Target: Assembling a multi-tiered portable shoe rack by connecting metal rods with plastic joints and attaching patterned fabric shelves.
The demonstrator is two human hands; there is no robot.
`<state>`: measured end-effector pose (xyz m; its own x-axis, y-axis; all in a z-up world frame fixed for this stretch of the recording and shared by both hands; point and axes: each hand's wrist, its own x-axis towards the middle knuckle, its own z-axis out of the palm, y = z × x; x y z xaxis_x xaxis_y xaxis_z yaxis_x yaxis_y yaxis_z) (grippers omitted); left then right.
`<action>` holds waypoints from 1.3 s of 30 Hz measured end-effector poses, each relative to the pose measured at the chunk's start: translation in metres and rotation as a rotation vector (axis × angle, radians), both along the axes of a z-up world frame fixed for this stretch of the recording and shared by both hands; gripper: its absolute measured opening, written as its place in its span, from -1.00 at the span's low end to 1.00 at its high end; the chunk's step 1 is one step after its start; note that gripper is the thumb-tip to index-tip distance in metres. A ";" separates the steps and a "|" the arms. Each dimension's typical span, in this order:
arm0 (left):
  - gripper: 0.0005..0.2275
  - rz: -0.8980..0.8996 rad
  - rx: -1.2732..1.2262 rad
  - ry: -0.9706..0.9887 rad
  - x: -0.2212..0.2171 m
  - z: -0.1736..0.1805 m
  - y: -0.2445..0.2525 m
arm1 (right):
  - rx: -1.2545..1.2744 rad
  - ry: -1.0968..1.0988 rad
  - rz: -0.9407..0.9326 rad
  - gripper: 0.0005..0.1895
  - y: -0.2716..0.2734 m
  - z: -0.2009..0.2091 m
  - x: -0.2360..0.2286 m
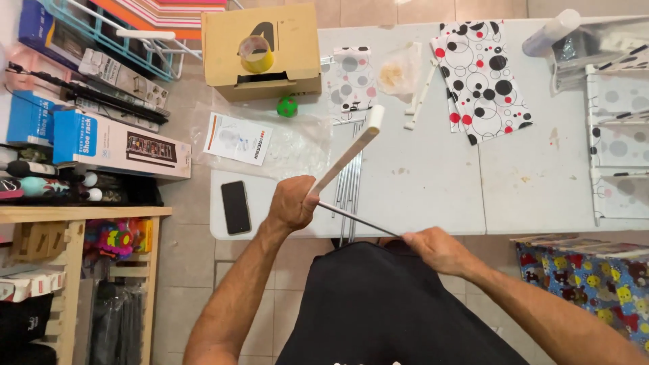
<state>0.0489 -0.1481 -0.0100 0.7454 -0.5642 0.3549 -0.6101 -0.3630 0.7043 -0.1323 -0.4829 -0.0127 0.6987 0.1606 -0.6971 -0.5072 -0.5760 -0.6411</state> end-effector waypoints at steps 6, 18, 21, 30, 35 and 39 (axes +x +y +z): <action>-0.48 0.197 0.023 0.358 -0.001 -0.001 -0.027 | -0.598 -0.539 0.166 -0.27 -0.014 0.016 0.030; -0.46 -0.035 0.054 0.052 0.000 0.004 -0.018 | 0.368 0.122 -0.053 -0.33 -0.026 -0.022 -0.011; -0.45 -0.080 0.061 -0.136 0.010 0.004 -0.008 | 0.414 0.139 -0.065 -0.28 -0.017 -0.015 -0.008; -0.56 0.419 0.043 1.027 0.002 -0.054 -0.043 | -0.903 -0.572 0.269 -0.34 -0.011 0.023 0.028; -0.51 0.117 0.019 0.269 -0.007 -0.055 -0.017 | -0.305 -0.143 0.105 -0.38 -0.032 -0.013 0.025; -0.54 -0.007 0.037 -0.128 0.001 -0.057 -0.001 | 0.269 0.126 0.004 -0.26 -0.029 -0.038 0.009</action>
<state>0.0499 -0.1486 -0.0670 0.6910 -0.5839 0.4260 -0.6970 -0.3823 0.6066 -0.1234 -0.5121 -0.0508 0.6081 0.3537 -0.7107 -0.5910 -0.3960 -0.7028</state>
